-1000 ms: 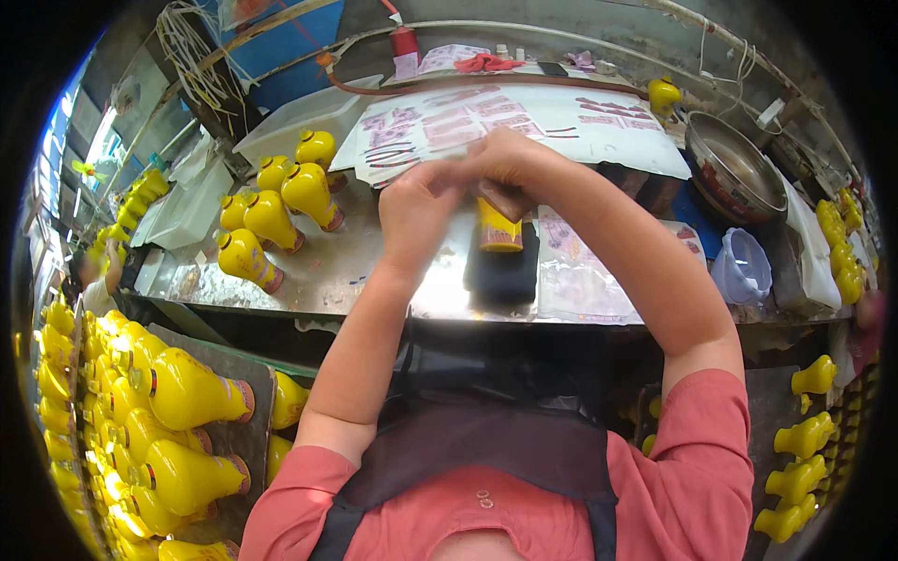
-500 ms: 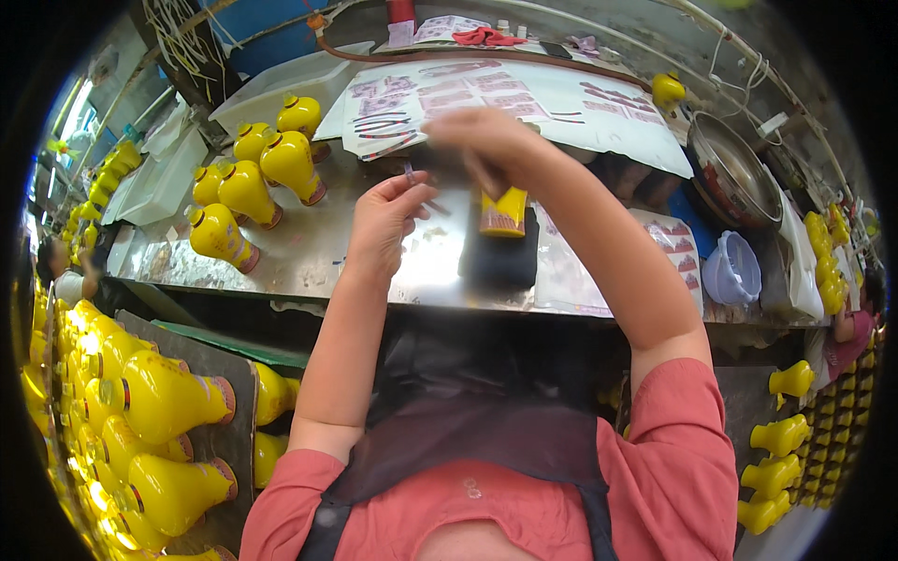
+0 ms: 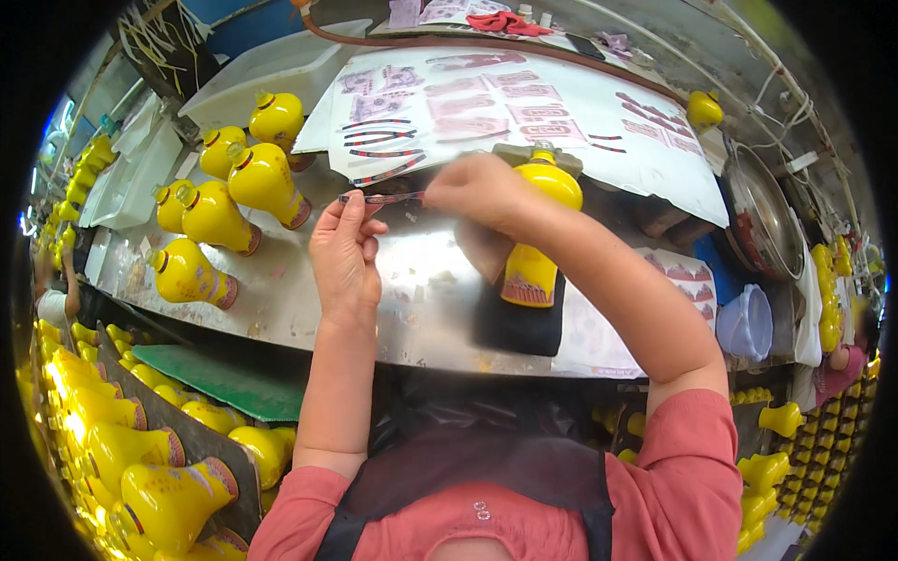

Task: The person applies printed labels to yellow plastic bottles by hand. They peel labels from a sheet, wrap them around each bottle, smooth the surface, and place the labeled bottles on a nearby tray. The process is repeated for multiple bottles.

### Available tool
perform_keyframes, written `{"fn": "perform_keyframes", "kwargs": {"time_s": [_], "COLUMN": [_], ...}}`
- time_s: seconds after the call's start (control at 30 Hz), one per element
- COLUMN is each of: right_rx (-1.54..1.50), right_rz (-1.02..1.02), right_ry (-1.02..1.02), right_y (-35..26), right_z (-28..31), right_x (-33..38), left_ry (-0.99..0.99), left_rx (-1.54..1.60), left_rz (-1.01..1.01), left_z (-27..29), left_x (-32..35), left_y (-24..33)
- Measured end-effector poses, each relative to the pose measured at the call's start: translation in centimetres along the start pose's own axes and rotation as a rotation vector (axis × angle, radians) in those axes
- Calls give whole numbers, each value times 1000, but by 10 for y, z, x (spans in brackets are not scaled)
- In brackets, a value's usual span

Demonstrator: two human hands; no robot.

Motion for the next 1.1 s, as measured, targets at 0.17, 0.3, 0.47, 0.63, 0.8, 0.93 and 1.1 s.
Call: {"fn": "perform_keyframes", "kwargs": {"time_s": [0.17, 0.3, 0.47, 0.63, 0.8, 0.93, 1.1], "right_rx": [304, 484, 622, 644, 694, 654, 631], "right_rz": [155, 205, 85, 86, 19, 17, -106], "right_ry": [49, 66, 27, -9, 75, 73, -25], "right_y": [-23, -31, -25, -25, -25, -24, -15], "right_z": [16, 18, 22, 23, 29, 32, 35], "right_x": [-47, -84, -106, -116, -118, -114, -118], "left_ry": [68, 115, 144, 195, 201, 221, 206], "left_rx": [-261, -514, -904, -1080, -1111, -1156, -1165], "left_rz": [-146, -220, -308, -300, -308, -314, -321], "left_z": [28, 44, 51, 50, 45, 43, 43], "left_x": [-39, -68, -90, -96, -97, -98, -96], "left_y": [0, 0, -4, -6, 0, 2, -2]}}
Point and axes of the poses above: each hand's wrist, its own x-axis away from the middle knuckle, its own z-axis out of the back of the hand, y = z × x, the point moved 5 cm from there along -x, towards the middle knuckle, and after that the axes turned 8 degrees about -y, right-handed, at the moved point
